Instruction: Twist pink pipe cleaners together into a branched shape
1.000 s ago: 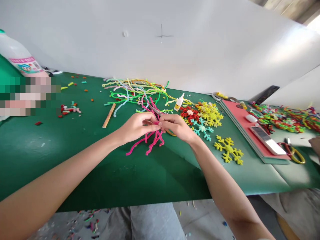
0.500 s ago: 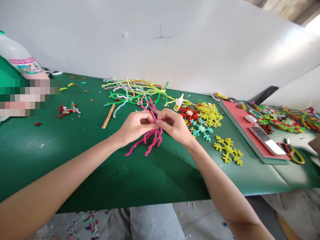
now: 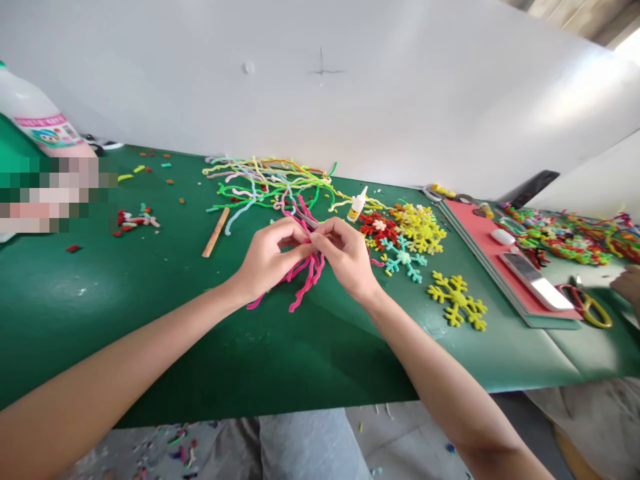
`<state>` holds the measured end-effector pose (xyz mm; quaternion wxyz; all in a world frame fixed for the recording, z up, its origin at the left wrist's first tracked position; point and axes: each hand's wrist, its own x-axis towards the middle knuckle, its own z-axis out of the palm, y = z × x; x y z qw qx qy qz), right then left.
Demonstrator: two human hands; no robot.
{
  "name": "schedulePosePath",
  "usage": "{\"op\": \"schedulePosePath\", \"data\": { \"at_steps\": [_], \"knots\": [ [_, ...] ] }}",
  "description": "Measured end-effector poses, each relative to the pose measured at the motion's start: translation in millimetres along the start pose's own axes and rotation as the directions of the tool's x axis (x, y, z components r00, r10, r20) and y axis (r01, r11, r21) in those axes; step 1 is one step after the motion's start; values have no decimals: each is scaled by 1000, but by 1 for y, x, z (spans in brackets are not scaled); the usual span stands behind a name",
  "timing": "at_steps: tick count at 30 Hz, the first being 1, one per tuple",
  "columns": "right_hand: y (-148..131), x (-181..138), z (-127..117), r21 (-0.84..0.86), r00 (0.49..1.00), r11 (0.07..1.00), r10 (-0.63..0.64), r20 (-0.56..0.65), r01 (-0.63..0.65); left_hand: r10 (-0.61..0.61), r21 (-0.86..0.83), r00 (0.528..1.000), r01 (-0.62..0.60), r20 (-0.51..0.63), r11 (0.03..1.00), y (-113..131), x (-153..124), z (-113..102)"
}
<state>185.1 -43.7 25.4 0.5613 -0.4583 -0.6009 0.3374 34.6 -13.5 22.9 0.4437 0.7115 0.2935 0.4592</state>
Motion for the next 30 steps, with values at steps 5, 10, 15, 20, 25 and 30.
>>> {"op": "schedulePosePath", "data": {
  "at_steps": [5,10,15,20,25,30],
  "knots": [
    [4,8,-9,126,995,989,72,66,-80,-214,-344,976,192,-28,919,-1,4,0],
    [3,6,-9,88,956,984,124,266,-152,-269,-510,962,250,37,823,-3,7,-4],
    [5,5,-6,122,955,979,128,268,-166,-240,-477,970,229,40,849,-5,8,-5],
    [7,5,-7,138,952,973,145,268,-187,-172,-292,985,173,29,941,-4,8,-7],
    [9,5,-7,54,958,987,132,254,-150,-181,-260,984,173,-4,950,-5,8,-7],
    [10,4,-5,-65,964,995,85,252,-70,-322,-448,946,299,26,843,-9,9,-5]
  ]
}}
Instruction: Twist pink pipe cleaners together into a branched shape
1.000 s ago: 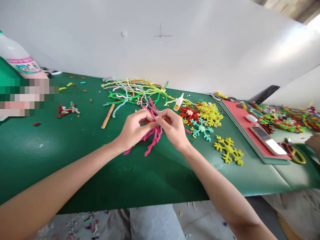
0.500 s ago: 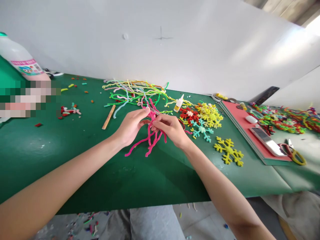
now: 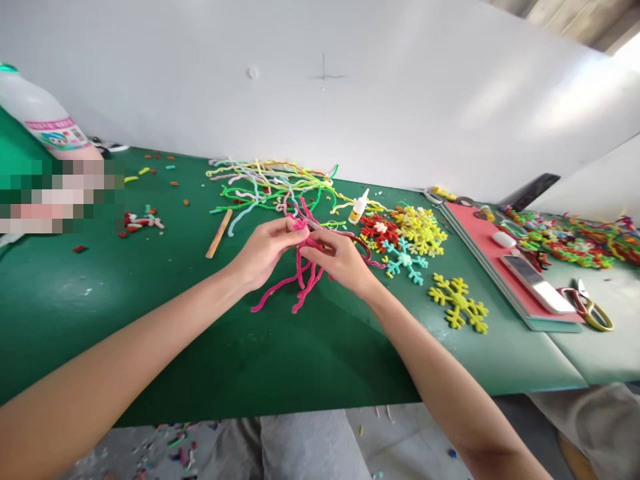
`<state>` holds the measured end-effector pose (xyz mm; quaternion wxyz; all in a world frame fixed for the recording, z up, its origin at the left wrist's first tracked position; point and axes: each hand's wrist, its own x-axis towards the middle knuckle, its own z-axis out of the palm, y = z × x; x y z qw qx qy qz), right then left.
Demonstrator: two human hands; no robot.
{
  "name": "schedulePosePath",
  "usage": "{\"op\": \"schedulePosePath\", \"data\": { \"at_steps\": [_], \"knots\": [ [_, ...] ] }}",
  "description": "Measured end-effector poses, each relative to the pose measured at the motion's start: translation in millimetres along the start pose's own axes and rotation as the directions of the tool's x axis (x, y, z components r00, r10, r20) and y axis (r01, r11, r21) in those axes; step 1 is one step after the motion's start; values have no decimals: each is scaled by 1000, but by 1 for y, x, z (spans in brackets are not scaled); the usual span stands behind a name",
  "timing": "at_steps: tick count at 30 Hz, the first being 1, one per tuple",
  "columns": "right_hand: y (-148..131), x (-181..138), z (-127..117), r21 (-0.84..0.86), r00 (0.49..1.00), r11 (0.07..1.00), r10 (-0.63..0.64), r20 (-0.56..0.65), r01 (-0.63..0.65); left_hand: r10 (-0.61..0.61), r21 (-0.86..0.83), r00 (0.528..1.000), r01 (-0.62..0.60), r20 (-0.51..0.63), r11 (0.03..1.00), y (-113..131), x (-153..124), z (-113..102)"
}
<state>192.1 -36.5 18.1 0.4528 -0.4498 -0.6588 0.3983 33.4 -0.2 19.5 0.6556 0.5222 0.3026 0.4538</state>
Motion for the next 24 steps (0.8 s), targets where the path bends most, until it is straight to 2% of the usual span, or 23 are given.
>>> {"op": "schedulePosePath", "data": {
  "at_steps": [5,8,11,13,16,20,24],
  "knots": [
    [3,-1,1,293,985,945,108,138,-145,-55,-39,997,57,61,998,2,-3,3],
    [7,-1,-2,445,940,843,185,285,-301,-90,-67,989,99,117,993,4,-6,4],
    [10,-1,-5,522,886,742,212,411,-420,-128,-121,982,144,136,982,6,-7,5],
    [9,-1,-5,529,859,714,202,470,-458,-119,-166,991,127,61,978,6,-6,4],
    [7,-1,-4,525,850,717,181,494,-458,-77,-217,994,57,-83,974,6,-2,3],
    [7,-2,-2,563,862,692,174,477,-452,-119,-246,987,90,-106,965,10,3,-1],
    [7,-1,-3,562,852,678,190,488,-474,-141,-297,973,82,-183,951,18,9,-11]
  ]
}}
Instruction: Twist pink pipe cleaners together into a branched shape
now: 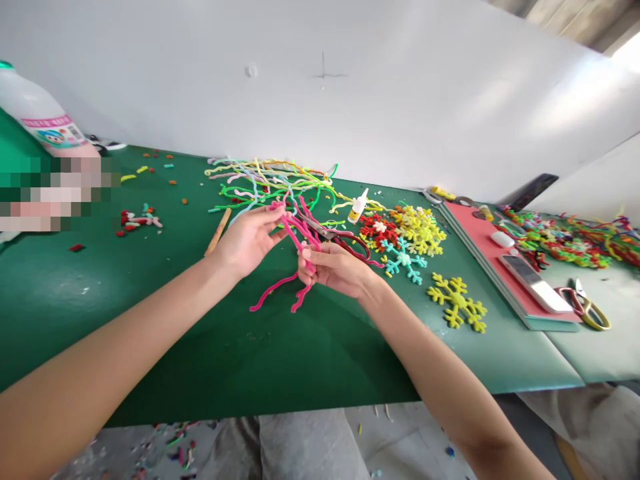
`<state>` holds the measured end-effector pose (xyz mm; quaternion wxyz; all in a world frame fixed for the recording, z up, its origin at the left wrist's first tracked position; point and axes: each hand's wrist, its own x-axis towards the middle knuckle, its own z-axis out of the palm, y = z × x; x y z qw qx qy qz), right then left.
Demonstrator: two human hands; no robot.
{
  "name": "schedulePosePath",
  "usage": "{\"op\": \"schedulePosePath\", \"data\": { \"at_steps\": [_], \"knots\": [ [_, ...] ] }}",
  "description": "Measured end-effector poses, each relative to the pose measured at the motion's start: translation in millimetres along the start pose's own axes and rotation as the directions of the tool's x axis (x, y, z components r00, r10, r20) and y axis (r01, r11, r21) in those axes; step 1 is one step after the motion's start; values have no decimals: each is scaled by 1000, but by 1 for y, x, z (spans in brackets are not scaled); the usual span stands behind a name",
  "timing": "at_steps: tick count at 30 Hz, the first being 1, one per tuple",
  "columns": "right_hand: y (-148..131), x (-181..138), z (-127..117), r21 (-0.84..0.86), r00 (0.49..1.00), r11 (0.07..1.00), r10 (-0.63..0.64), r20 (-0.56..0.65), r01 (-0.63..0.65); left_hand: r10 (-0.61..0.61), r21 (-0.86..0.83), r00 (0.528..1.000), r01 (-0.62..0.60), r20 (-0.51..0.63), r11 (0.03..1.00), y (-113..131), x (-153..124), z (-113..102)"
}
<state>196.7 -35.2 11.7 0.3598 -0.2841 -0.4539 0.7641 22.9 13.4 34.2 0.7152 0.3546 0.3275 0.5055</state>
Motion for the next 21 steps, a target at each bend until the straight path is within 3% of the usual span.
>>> {"op": "schedulePosePath", "data": {
  "at_steps": [5,12,17,21],
  "knots": [
    [-4,-4,-3,-25,996,1000,-8,87,10,-52,-29,998,51,-23,998,6,4,-3],
    [-5,-5,-4,-102,994,992,-62,89,71,-79,-88,992,71,-97,994,10,5,-2],
    [-7,-5,-5,-124,990,992,1,140,16,-85,-94,995,81,-43,992,8,5,-2],
    [-13,-8,-17,-300,984,951,118,130,-75,-71,18,994,70,88,997,6,5,-4]
  ]
}}
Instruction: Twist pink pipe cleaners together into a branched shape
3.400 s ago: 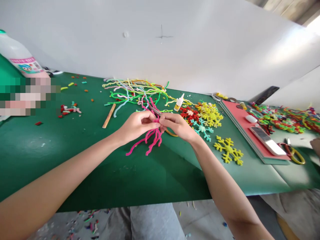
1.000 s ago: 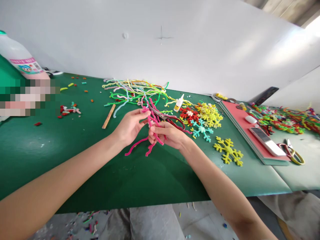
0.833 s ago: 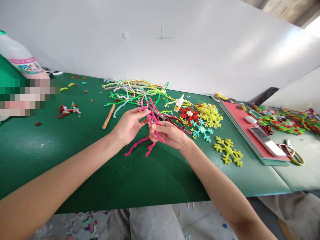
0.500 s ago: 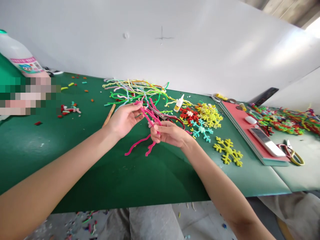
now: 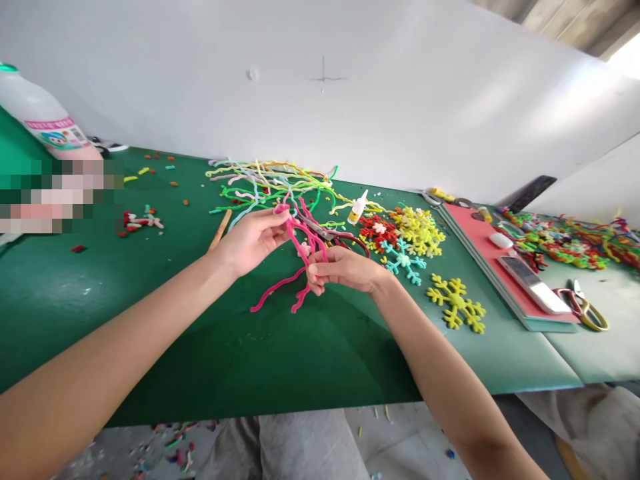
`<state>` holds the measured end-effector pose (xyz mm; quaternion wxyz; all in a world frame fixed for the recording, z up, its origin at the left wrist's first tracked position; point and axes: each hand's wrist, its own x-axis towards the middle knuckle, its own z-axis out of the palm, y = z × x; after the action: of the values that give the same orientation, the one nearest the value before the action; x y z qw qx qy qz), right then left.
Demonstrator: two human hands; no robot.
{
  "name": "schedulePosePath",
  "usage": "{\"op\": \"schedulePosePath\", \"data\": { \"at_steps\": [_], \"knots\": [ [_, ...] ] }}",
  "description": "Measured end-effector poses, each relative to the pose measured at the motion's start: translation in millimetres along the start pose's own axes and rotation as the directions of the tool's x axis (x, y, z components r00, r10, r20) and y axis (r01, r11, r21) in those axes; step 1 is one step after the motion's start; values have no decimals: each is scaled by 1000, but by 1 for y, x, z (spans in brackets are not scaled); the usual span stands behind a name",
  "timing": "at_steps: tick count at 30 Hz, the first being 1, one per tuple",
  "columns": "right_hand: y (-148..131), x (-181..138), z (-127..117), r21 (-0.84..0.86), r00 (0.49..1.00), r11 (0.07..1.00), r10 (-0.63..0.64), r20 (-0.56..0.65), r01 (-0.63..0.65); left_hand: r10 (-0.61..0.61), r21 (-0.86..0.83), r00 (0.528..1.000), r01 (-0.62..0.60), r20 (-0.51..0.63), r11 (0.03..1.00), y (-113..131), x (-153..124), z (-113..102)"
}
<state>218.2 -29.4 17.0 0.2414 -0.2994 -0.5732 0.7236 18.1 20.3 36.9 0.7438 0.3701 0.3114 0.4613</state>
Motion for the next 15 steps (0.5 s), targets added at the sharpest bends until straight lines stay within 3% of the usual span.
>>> {"op": "schedulePosePath", "data": {
  "at_steps": [3,6,10,15],
  "knots": [
    [-5,-8,-12,-119,999,993,27,42,-22,74,69,997,-75,20,995,0,-1,0],
    [-10,-13,-15,-41,998,999,-2,60,4,114,123,991,-121,65,985,-3,-5,2],
    [-7,-6,-7,1,977,991,-133,-165,135,79,271,978,-131,194,954,-11,-13,8],
    [3,6,0,-78,917,967,-256,-305,244,138,468,960,-240,242,850,-19,-18,13]
  ]
}}
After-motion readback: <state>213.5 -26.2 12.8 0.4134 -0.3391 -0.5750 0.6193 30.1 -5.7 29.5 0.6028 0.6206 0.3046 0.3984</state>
